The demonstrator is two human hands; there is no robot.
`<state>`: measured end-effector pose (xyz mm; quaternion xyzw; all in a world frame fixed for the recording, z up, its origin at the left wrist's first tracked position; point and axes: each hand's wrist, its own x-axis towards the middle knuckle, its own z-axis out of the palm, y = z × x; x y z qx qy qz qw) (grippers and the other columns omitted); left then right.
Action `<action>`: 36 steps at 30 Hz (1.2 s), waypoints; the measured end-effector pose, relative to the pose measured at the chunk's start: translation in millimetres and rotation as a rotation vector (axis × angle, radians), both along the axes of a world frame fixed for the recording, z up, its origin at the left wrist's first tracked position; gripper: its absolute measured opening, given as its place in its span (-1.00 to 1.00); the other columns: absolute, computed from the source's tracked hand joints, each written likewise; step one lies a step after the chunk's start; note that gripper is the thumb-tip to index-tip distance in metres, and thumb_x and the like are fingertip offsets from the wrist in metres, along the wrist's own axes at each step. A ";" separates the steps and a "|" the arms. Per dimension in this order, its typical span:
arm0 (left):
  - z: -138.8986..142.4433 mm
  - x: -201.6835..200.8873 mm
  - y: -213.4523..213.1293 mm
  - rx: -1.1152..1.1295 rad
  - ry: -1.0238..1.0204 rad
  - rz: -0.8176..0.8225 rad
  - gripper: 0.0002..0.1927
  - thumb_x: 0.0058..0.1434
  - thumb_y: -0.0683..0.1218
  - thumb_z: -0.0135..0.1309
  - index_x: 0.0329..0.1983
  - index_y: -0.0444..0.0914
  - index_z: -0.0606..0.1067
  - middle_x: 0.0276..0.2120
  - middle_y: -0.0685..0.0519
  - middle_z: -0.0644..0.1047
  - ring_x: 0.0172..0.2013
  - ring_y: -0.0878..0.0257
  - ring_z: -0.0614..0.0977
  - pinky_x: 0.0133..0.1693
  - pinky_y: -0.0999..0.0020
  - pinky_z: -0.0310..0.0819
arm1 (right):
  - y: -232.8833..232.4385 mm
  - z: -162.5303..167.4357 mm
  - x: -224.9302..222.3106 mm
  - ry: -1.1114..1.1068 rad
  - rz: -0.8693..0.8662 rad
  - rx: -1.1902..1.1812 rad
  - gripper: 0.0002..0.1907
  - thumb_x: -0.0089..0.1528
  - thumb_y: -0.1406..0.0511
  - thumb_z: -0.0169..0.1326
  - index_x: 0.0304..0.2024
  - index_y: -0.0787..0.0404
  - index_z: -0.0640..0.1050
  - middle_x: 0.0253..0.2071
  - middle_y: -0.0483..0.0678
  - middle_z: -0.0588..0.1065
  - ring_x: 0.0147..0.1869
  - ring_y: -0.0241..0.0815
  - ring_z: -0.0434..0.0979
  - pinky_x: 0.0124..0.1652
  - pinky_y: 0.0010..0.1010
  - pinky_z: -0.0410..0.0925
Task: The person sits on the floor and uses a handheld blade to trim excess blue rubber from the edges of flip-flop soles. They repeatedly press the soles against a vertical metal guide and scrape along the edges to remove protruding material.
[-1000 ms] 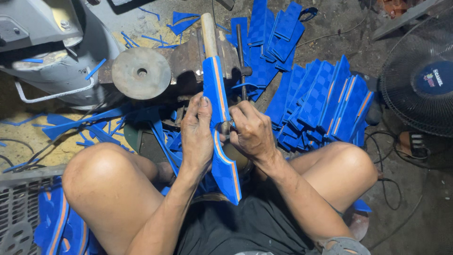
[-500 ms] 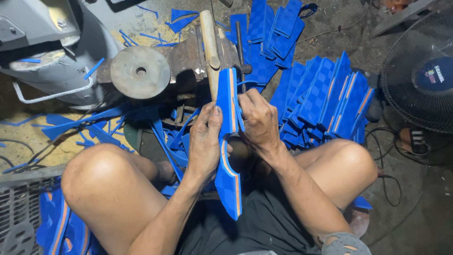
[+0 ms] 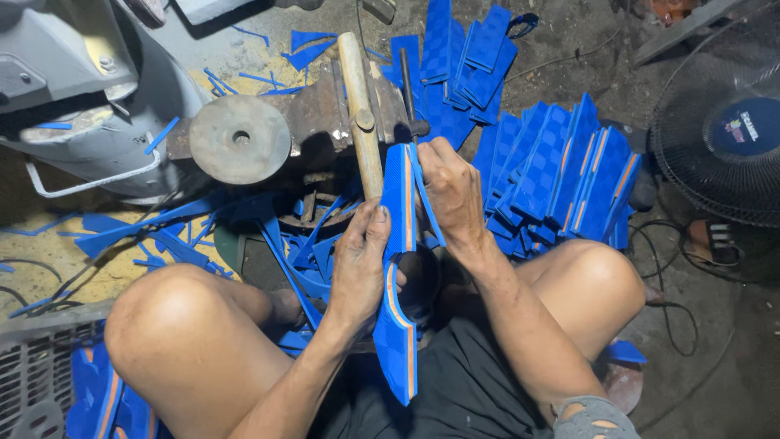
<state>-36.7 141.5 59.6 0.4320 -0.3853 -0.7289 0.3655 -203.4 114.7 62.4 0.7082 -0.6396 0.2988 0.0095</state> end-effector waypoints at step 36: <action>-1.0 43.3 -39.6 0.339 0.850 0.206 -0.21 0.23 0.44 -0.34 0.06 -0.32 0.37 -0.09 -0.18 0.58 -0.19 -0.08 0.68 -0.20 0.17 0.65 | -1.6 -15.7 -26.6 -1.584 0.111 0.290 -0.68 0.39 0.19 0.09 0.00 0.35 0.48 -0.40 0.00 0.50 -0.52 -0.37 0.38 -0.59 -0.65 0.22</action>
